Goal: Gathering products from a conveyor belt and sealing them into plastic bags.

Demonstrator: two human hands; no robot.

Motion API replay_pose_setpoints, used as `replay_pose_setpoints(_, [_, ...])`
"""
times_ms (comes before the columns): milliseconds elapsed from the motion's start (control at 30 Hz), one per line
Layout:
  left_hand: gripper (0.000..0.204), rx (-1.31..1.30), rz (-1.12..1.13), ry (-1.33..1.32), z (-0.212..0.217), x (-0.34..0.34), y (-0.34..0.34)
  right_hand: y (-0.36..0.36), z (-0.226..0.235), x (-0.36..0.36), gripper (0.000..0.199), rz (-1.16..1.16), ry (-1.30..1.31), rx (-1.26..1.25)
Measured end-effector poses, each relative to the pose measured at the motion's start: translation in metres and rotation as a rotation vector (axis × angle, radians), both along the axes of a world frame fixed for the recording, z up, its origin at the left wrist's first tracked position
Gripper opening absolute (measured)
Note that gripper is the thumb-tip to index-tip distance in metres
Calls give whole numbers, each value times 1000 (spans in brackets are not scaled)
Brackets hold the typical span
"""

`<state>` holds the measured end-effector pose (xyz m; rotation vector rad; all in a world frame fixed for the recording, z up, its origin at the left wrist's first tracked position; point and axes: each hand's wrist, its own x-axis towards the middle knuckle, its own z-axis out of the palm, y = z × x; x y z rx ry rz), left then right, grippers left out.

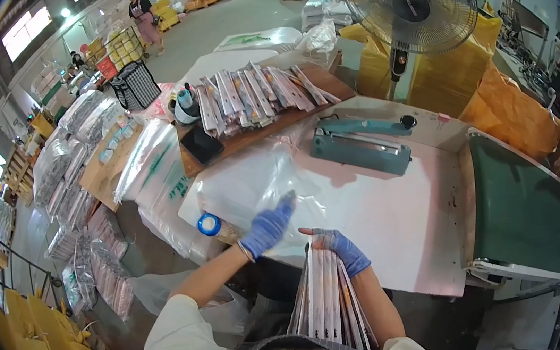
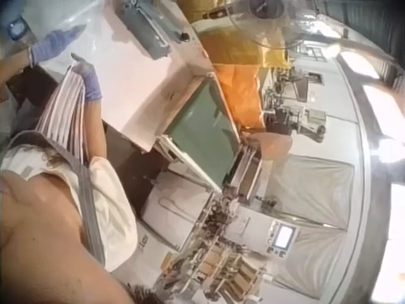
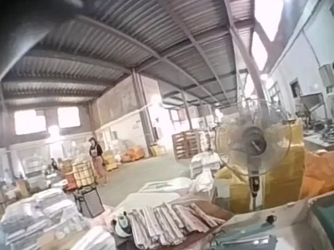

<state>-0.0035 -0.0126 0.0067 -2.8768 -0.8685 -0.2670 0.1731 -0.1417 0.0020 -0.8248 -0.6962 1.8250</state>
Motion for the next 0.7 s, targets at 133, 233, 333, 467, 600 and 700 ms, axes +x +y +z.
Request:
replay_pose_setpoints(133, [45, -480, -151, -104, 9, -5, -56, 4, -19, -12, 67, -76, 140, 188])
replay_pose_setpoints(233, [41, 443, -321, 214, 37, -4, -122, 28, -97, 6, 67, -88, -187, 180])
replay_pose_setpoints(333, [33, -181, 55, -285, 16, -34, -138, 10, -59, -6, 64, -251, -351, 301])
replay_pose_setpoints(467, [34, -1382, 474, -1237, -69, 8, -142, 13, -25, -1, 73, -7, 94, 281])
replay_pose_setpoints(600, [41, -2833, -162, -1270, -82, 28, -153, -29, -73, 34, 76, -315, -98, 290])
replay_pose_setpoints(700, [41, -2716, 238, -1002, -62, 36, -152, -67, -77, 28, 70, -814, -384, 371])
